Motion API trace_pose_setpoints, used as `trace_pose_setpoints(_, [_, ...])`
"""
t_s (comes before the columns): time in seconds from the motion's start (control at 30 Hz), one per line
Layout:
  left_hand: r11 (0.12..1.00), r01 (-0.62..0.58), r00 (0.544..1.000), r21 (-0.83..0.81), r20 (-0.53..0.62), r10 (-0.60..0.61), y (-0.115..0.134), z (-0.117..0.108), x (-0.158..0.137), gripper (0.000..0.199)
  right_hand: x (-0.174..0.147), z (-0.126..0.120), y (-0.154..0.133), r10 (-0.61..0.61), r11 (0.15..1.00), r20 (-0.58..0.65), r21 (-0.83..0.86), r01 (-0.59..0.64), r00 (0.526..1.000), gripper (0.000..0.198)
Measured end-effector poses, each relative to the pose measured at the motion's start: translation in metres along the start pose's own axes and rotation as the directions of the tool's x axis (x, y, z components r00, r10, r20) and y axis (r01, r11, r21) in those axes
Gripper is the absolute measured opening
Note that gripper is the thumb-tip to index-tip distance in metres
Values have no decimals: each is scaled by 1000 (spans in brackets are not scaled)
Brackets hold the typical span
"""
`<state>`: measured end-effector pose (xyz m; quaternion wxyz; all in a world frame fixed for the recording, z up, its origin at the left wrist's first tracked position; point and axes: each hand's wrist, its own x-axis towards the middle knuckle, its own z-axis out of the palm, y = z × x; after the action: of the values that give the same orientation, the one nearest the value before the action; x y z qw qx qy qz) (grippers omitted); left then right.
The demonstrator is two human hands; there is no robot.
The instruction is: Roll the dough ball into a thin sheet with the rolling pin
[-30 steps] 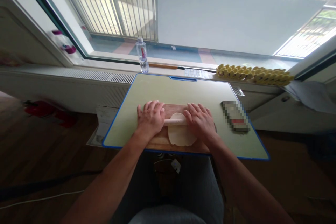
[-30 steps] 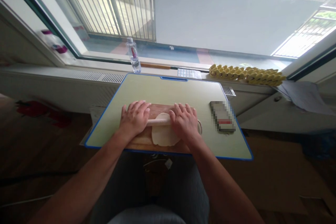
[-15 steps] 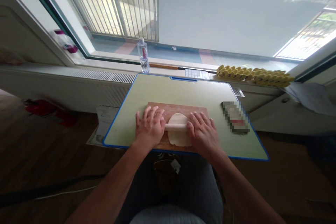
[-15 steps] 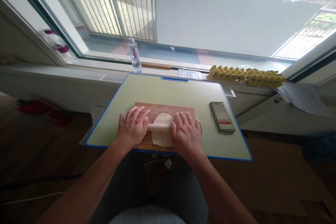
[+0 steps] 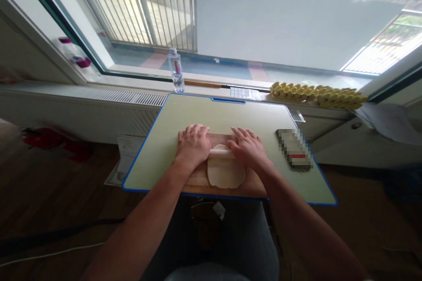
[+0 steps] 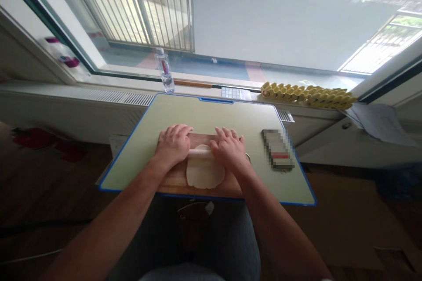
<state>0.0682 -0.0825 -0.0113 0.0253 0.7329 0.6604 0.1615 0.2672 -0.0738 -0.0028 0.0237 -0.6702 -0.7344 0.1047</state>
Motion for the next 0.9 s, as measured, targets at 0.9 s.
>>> trace_pose_setpoints(0.9, [995, -99, 995, 31, -4, 99, 0, 2, -42, 51, -36, 0, -9, -3, 1000, -78, -18, 2, 997, 57])
